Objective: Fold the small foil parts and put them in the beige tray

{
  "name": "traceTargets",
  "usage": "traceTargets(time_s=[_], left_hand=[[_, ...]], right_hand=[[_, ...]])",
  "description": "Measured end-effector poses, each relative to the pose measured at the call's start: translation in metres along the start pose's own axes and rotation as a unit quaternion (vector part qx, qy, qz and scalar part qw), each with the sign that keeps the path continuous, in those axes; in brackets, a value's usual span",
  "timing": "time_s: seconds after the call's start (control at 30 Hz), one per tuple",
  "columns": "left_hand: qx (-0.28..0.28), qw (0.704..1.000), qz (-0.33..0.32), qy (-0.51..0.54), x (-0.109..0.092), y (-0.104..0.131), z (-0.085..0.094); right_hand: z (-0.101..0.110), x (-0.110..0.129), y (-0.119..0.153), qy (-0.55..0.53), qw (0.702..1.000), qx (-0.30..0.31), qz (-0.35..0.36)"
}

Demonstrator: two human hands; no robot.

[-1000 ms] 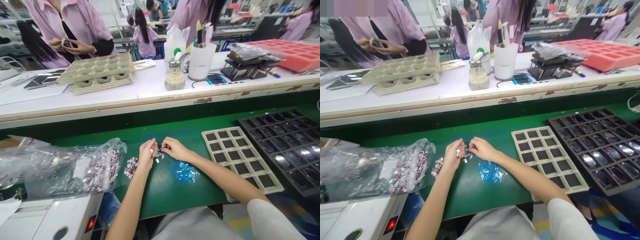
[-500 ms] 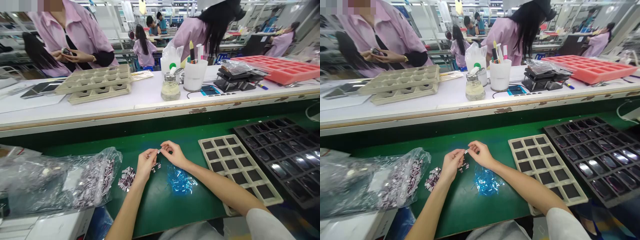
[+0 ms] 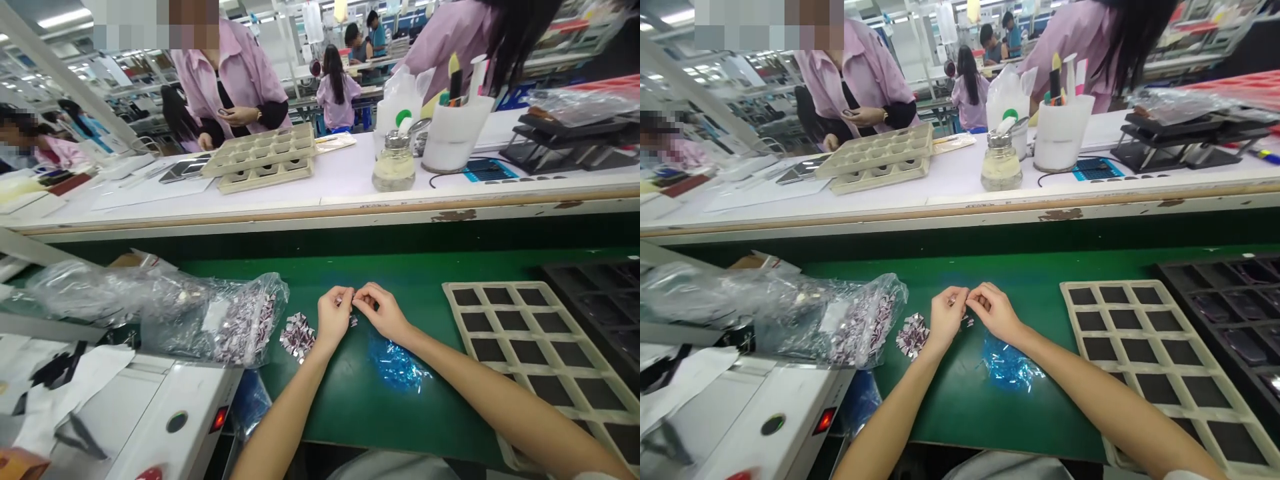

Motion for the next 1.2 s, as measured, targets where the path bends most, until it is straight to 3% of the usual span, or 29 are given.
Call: traceTargets(time_s=[0.13,0.23,0.3,0.4,0.5,0.6,0.7,0.77,0.97,1.1,1.2], left_hand=[[-0.016,0.994,0.061,0.084,-0.001,-0.007,0.004],[-0.018,0.987,0.093,0.13,-0.004,-0.01,0.007],[-0.009,0.985,0.101,0.14,-0.008,-0.01,0.007],[0.011,0.981,0.119,0.151,-0.009,-0.007,0.004],[0.026,0.968,0.17,0.185,-0.006,-0.005,0.001],[0.052,0.94,0.243,0.233,-0.002,-0.004,-0.001],[0.061,0.92,0.284,0.262,-0.005,-0.007,0.004],[0.052,0.917,0.288,0.27,-0.008,-0.011,0.01],[0.013,0.895,0.324,0.307,-0.004,-0.022,0.018],[0.006,0.861,0.365,0.353,0.001,-0.02,0.015],[0.014,0.866,0.364,0.343,0.001,-0.016,0.01]], right_hand=[[0.001,-0.002,-0.008,-0.01,0.998,0.04,-0.052],[-0.007,-0.006,-0.011,0.018,0.976,0.189,-0.102],[-0.012,-0.007,-0.002,0.044,0.933,0.334,-0.124],[-0.003,-0.006,0.005,0.108,0.886,0.439,-0.103],[0.005,-0.01,0.001,0.163,0.889,0.42,-0.081],[0.003,-0.011,-0.009,0.182,0.924,0.332,-0.054],[-0.008,-0.009,-0.021,0.203,0.953,0.223,-0.008],[-0.023,-0.004,-0.027,0.22,0.957,0.187,0.036],[-0.066,-0.007,-0.035,0.26,0.934,0.22,0.11],[-0.06,-0.01,-0.034,0.24,0.944,0.202,0.108],[-0.043,-0.01,-0.031,0.147,0.975,0.158,0.046]])
Point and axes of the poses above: each hand's wrist, its own y-axis away from the middle knuckle, its own z-axis out of the back of the hand, x = y × z, the point moved 9 cm from there along -y, towards the middle knuckle, and after that the axes turned 14 degrees about -x, right-handed, at the moved point
